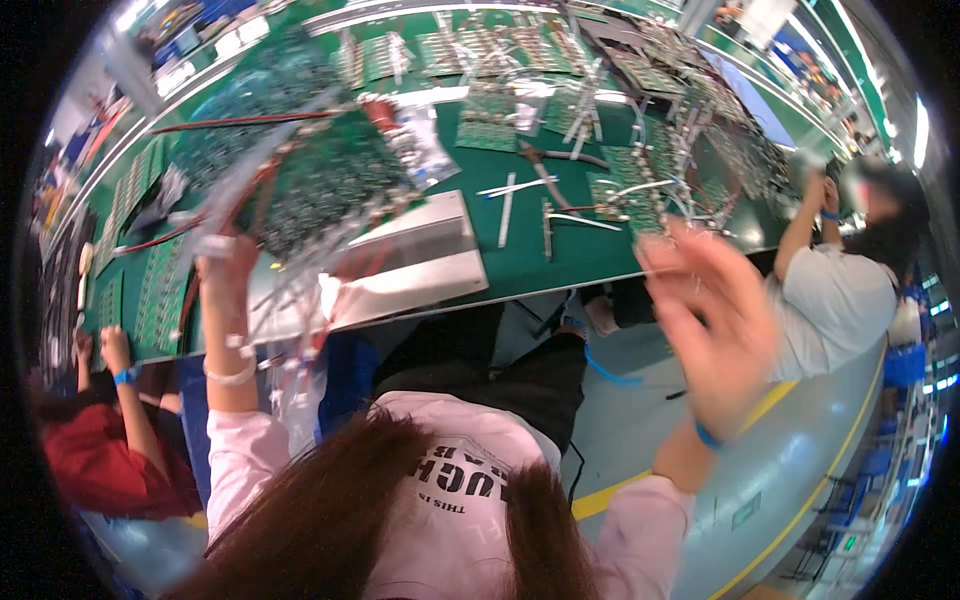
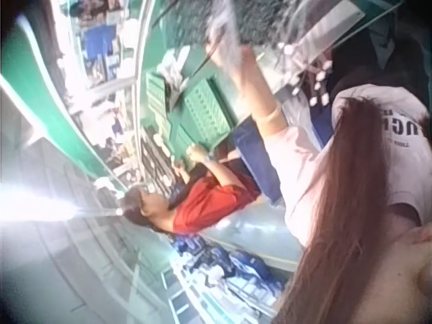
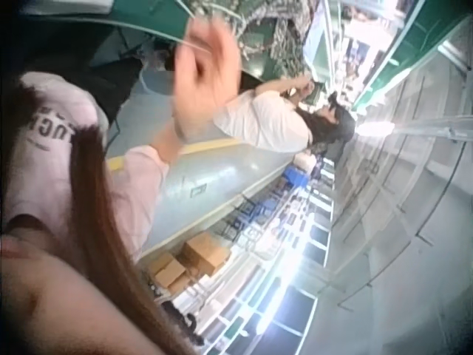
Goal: Picking up, inspecting, and organizing green printed circuit boards with attached wires into assembly trays on a production line.
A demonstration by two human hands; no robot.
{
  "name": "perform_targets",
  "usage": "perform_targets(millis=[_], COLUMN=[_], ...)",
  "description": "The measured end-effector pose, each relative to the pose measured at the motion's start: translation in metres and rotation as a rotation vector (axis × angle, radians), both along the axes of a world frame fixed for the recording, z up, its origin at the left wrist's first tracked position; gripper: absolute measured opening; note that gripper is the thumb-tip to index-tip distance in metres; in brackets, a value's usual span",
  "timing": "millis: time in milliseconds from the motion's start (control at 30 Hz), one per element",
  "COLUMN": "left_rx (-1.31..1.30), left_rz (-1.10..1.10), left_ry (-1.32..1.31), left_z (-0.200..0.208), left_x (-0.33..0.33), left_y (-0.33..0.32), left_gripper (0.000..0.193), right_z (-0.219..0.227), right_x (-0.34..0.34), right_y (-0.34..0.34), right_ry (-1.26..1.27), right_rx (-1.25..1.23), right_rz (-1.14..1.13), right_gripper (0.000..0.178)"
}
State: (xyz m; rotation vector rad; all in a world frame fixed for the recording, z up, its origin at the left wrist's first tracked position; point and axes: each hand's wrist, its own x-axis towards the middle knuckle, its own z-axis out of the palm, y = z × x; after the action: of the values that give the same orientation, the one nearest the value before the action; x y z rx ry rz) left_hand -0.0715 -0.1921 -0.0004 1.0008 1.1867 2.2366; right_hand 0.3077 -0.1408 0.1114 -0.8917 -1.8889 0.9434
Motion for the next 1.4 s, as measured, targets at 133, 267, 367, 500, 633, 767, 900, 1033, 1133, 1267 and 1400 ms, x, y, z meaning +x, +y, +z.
perform_targets(millis=[133,267,367,500,633,767,900,1033,1133,1267,1400], left_rx=[-0.03,-0.075,-0.073,-0.105,-0.119,-0.153,-0.145,-0.138,-0.151,-0.178,-0.181], left_rz=[-0.309,-0.359,-0.372,-0.383,-0.381,-0.333,-0.296,-0.295,-0.301,-0.304,-0.289], left_ry=[0.036,-0.08,0.146,0.152,0.109,0.159,0.088,0.092,0.131,0.101,0.151], left_z=[0.026,0.038,0.035,0.027,0.021,0.022,0.018,0.037,0.035,0.024,0.023], left_x=[0.029,0.054,0.055,0.058,0.055,0.054,0.057,0.062,0.063,0.064,0.066], left_y=[-0.014,-0.004,0.01,0.023,0.025,0.019,0.012,0.005,0.007,0.009,0.008], left_gripper=[0.016,0.014,0.017,0.015,0.019,0.017,0.017,0.017,0.016,0.016,0.017], right_z=[-0.047,-0.077,-0.099,-0.113,-0.119,-0.126,-0.117,-0.112,-0.115,-0.127,-0.128], right_x=[-0.106,-0.147,-0.152,-0.149,-0.151,-0.159,-0.159,-0.156,-0.154,-0.154,-0.15], right_y=[0.057,0.074,0.081,0.09,0.092,0.102,0.095,0.092,0.095,0.094,0.096], right_ry=[0.192,0.188,0.215,0.202,0.224,0.126,-0.032,0.151,0.151,0.222,-0.028], right_rx=[0.067,-0.174,-0.153,-0.164,-0.202,-0.039,-0.074,-0.075,-0.041,-0.158,0.022], right_rz=[0.478,0.76,0.607,0.585,0.543,0.588,0.547,0.637,0.644,0.664,0.545], right_gripper=[0.049,0.029,0.014,0.014,0.013,0.01,0.008,0.01,0.009,0.009,0.01])
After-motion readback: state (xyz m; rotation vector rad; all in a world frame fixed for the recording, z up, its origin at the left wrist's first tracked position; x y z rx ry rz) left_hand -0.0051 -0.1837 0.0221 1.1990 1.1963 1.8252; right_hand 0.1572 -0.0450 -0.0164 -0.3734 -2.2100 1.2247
